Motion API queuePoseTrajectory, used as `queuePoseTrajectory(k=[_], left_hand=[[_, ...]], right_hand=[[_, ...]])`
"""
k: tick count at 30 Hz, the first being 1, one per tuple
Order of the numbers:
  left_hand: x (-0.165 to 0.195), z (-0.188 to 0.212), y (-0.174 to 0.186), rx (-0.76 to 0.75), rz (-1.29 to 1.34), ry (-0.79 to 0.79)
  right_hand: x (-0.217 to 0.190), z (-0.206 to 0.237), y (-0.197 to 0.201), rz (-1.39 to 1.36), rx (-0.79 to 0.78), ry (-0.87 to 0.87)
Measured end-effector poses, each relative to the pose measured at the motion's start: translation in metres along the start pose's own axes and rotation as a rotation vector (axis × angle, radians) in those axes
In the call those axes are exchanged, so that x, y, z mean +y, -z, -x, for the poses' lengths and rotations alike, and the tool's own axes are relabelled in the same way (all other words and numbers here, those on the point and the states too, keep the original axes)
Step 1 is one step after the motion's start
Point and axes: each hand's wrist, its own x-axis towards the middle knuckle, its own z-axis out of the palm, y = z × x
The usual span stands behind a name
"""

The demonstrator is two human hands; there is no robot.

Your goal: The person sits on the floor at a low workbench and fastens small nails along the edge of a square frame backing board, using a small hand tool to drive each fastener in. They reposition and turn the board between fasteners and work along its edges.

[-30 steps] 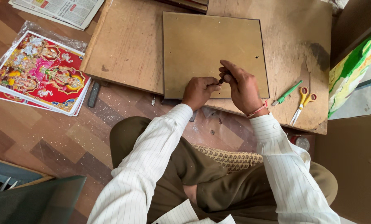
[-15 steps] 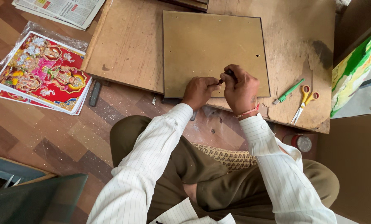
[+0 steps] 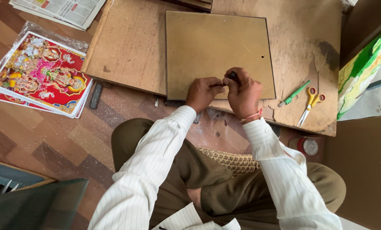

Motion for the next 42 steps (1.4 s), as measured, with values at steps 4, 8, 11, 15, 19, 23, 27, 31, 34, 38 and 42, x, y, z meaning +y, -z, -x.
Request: queuePoseTrajectory(k=[4, 8, 11, 15, 19, 23, 27, 31, 34, 38, 42], left_hand=[[-0.001, -0.001, 0.0, 0.021, -0.087, -0.057], [0.001, 0.0, 0.002, 0.028, -0.114, -0.07], [0.005, 0.002, 0.005, 0.023, -0.135, -0.034], [0.005, 0.002, 0.006, 0.034, -0.155, -0.051], [0.002, -0.003, 0.007, 0.027, -0.194, -0.081], [0.001, -0.003, 0.007, 0.045, -0.228, -0.099], [0.003, -0.004, 0.008, 0.009, -0.19, -0.095], [0.004, -0.003, 0.012, -0.006, -0.1, -0.145], [0.005, -0.002, 0.017, 0.045, -0.115, -0.145], [0.011, 0.005, 0.039, 0.448, -0.558, 0.0], [0.011, 0.013, 0.067, 0.68, -0.561, 0.218]], right_hand=[[-0.002, 0.002, -0.006, -0.063, 0.072, -0.116], [-0.01, -0.005, 0.0, -0.026, 0.007, -0.115], [-0.012, -0.014, 0.01, -0.136, -0.15, -0.014], [-0.012, -0.018, 0.009, -0.214, -0.17, 0.001], [-0.014, -0.013, -0.005, -0.02, -0.027, -0.01], [-0.015, -0.01, -0.016, 0.069, 0.119, -0.077], [-0.009, -0.009, -0.014, 0.092, 0.179, -0.223], [0.003, -0.004, -0.013, -0.161, 0.121, -0.169], [0.02, 0.0, 0.005, -0.475, 0.134, -0.166], [0.041, 0.039, 0.048, -0.523, 0.206, -0.404], [0.05, 0.096, 0.054, 0.071, -0.146, -0.438]])
